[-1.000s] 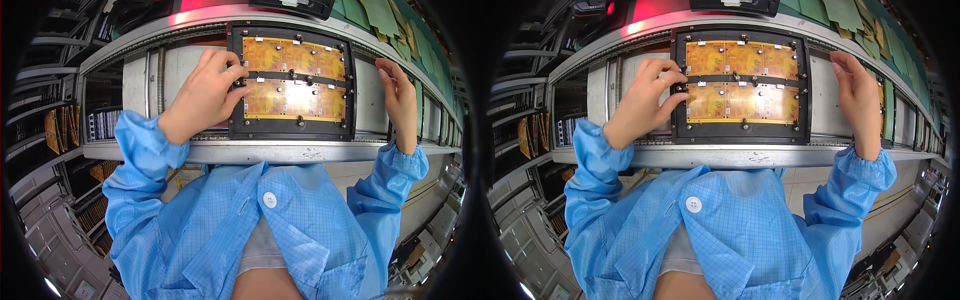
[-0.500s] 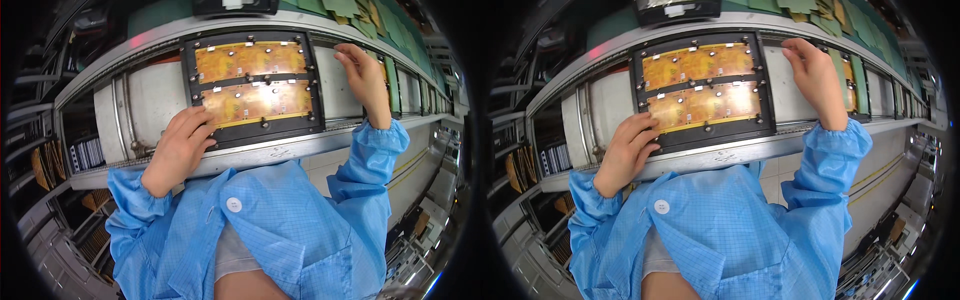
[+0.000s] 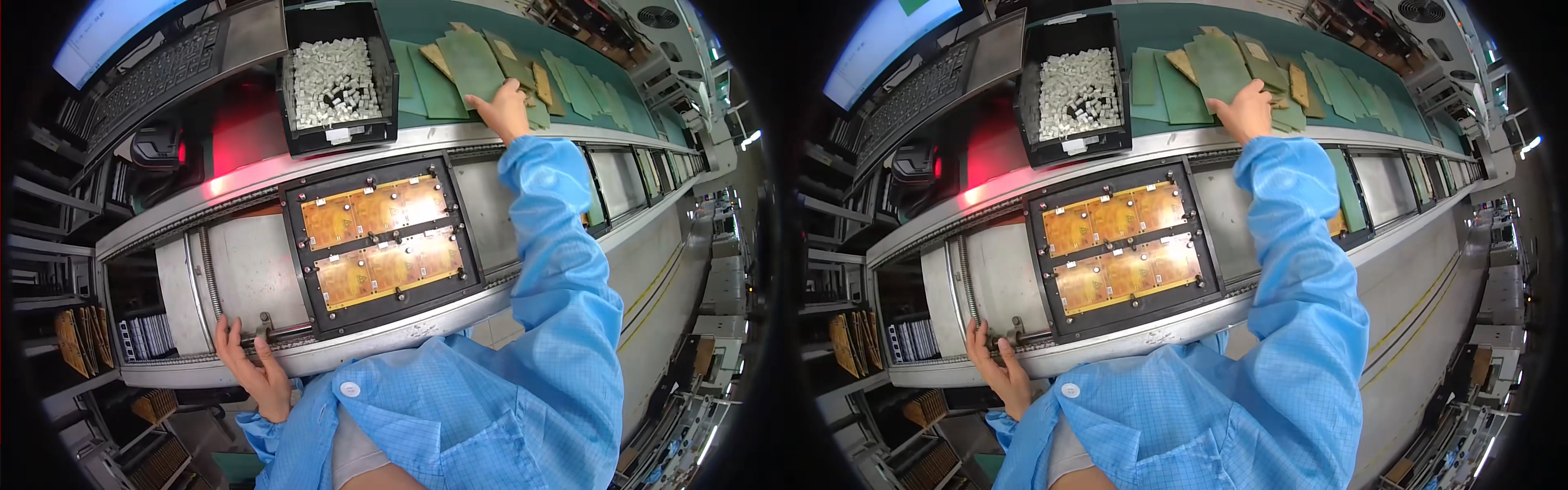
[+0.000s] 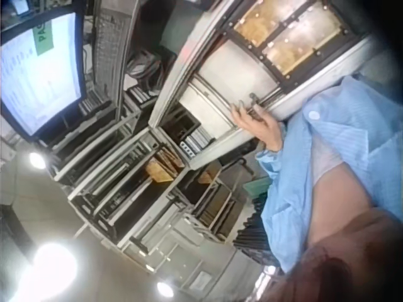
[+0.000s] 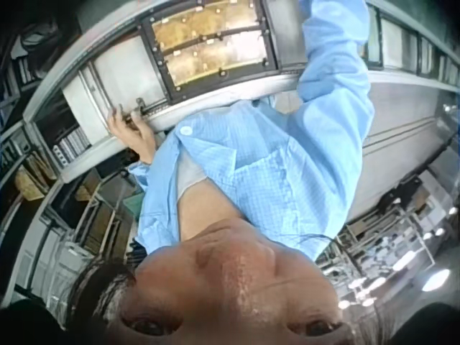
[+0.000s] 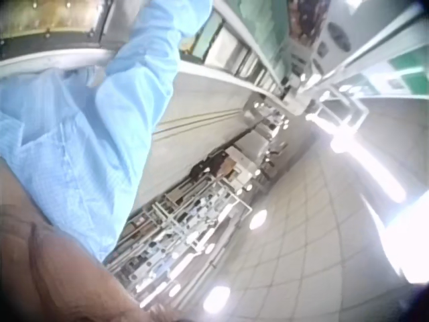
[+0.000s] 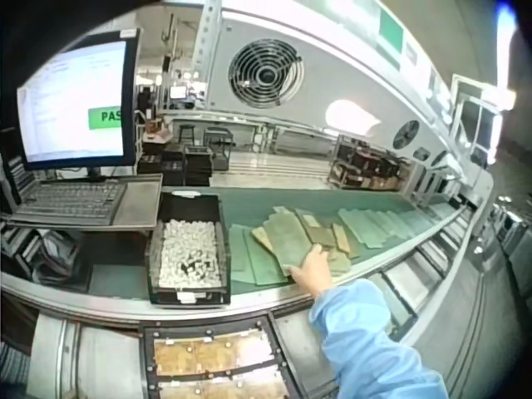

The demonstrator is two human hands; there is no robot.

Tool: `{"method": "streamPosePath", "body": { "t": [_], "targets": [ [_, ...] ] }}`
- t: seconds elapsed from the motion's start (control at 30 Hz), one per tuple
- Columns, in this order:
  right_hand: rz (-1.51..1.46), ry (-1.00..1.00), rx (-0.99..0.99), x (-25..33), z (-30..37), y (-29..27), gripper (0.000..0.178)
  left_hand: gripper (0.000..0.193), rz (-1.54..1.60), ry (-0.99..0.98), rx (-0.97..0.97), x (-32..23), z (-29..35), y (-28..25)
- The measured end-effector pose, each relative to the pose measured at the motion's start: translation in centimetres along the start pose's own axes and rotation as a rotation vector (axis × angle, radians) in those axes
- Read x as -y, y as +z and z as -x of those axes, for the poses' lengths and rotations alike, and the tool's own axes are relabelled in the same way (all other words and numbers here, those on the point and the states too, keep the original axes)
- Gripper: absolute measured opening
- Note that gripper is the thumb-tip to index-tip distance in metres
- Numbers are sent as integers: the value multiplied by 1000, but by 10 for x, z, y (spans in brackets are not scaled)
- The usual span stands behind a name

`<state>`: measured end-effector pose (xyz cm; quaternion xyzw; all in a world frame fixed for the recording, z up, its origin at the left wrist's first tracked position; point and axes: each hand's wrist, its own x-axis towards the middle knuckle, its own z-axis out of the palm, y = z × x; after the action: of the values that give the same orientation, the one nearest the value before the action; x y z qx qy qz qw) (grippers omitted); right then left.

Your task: Assembling electronic components into frames on an assembly line conveyor.

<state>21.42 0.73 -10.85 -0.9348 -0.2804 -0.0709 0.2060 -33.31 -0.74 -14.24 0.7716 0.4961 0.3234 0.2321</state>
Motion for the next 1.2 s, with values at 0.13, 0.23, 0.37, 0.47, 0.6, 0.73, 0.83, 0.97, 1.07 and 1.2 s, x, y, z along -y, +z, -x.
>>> {"method": "streamPosePath", "body": {
  "t": [0.13,0.23,0.37,0.47,0.6,0.73,0.83,0.97,1.07,1.2],
  "targets": [
    [-54,-187,-330,17,3,13,57,34,-38,61,-17,2,0,9],
    [-229,-536,-300,35,6,8,44,29,-25,50,-25,-4,-3,12],
    [-290,-715,-187,40,10,13,46,27,-55,72,2,-2,-4,10],
    [-285,-755,47,52,26,19,40,27,-54,51,-16,0,0,8],
    [207,-445,-132,12,-5,38,41,27,-48,75,-39,4,-2,9],
    [286,-491,-55,-25,-25,49,38,27,-58,110,-44,4,-6,8],
    [204,-588,-11,-25,-31,46,35,28,-75,113,-41,7,-6,9],
    [234,-472,111,-15,-50,45,40,29,-58,136,-37,12,-5,9],
    [175,-372,174,-27,-58,42,46,29,-31,144,-40,12,-5,9],
    [-237,-164,204,-5,-15,6,52,29,-36,145,-50,15,-6,5]
  ]
}}
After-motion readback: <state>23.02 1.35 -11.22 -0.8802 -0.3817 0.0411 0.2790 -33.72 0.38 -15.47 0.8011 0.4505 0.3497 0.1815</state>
